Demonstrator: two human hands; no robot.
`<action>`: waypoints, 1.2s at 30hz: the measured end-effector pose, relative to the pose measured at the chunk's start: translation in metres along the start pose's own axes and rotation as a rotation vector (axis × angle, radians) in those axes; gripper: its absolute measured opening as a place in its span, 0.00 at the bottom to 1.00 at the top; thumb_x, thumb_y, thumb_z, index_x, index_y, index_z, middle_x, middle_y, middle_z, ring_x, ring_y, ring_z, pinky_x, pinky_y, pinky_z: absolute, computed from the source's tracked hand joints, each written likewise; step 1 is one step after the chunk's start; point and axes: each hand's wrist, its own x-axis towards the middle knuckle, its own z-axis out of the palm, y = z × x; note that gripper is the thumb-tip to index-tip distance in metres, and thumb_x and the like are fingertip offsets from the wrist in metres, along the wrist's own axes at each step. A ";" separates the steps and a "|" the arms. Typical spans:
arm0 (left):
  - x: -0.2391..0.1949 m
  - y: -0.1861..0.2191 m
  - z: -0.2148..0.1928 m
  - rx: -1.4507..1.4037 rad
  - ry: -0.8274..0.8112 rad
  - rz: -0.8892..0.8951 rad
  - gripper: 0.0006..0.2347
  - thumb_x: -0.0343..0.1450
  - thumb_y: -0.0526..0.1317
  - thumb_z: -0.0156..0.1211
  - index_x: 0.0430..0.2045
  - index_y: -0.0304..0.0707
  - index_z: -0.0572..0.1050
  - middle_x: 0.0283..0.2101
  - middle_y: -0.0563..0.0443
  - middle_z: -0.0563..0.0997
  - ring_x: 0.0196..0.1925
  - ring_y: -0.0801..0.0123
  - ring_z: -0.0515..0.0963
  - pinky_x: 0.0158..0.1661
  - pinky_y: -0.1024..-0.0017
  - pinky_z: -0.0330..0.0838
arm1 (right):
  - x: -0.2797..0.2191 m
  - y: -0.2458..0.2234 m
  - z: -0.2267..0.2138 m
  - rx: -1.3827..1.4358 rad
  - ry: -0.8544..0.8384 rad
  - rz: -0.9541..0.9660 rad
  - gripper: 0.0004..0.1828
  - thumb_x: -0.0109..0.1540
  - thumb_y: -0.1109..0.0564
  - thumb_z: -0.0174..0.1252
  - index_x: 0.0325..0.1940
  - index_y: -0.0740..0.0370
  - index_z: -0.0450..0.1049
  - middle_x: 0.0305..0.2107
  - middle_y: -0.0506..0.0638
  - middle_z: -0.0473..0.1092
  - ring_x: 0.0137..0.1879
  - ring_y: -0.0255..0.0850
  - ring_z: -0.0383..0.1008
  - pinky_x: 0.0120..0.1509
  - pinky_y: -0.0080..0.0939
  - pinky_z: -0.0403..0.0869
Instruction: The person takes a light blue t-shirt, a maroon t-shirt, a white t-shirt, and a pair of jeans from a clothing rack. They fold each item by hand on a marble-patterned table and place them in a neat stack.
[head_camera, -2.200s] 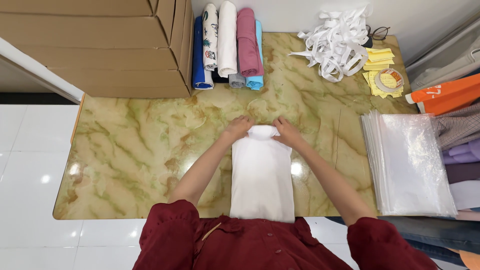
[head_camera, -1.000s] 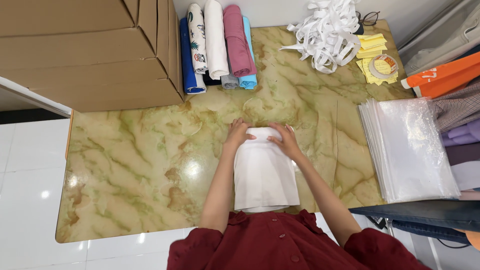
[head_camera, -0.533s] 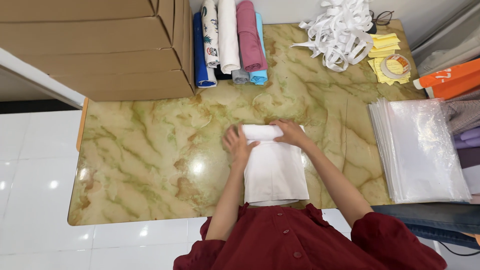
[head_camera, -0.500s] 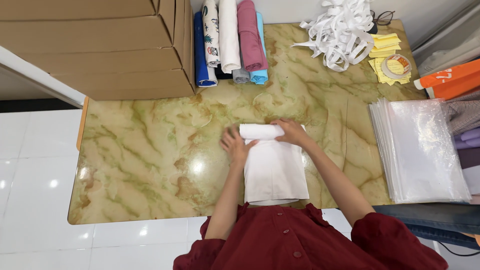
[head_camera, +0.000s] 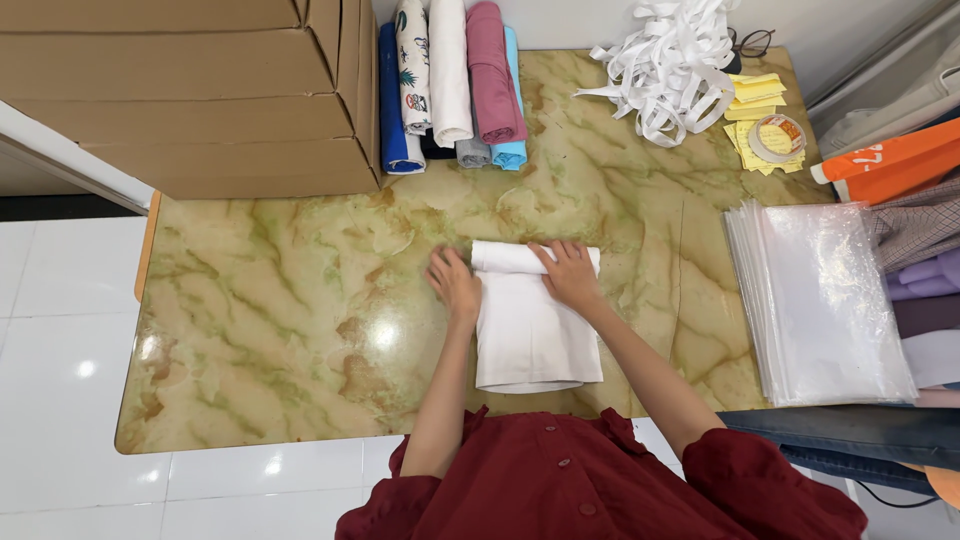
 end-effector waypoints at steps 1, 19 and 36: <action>0.004 0.006 -0.001 -0.001 -0.003 0.001 0.22 0.64 0.28 0.67 0.47 0.40 0.62 0.63 0.42 0.57 0.65 0.49 0.64 0.70 0.46 0.46 | 0.002 -0.001 -0.004 -0.002 -0.002 0.001 0.39 0.51 0.46 0.65 0.68 0.41 0.67 0.52 0.46 0.65 0.58 0.44 0.67 0.64 0.49 0.63; -0.051 0.034 -0.001 0.306 0.067 0.543 0.25 0.73 0.39 0.59 0.68 0.46 0.62 0.76 0.43 0.55 0.78 0.59 0.53 0.72 0.45 0.40 | 0.034 0.034 -0.037 0.433 -0.724 0.197 0.39 0.53 0.34 0.68 0.67 0.37 0.68 0.58 0.52 0.70 0.60 0.58 0.75 0.63 0.60 0.74; 0.026 0.001 0.009 0.387 -0.082 0.217 0.53 0.55 0.56 0.78 0.72 0.43 0.47 0.76 0.33 0.43 0.80 0.50 0.41 0.72 0.38 0.25 | -0.017 0.026 -0.016 -0.037 -0.090 -0.105 0.41 0.62 0.24 0.43 0.74 0.43 0.61 0.44 0.47 0.67 0.48 0.45 0.76 0.49 0.44 0.74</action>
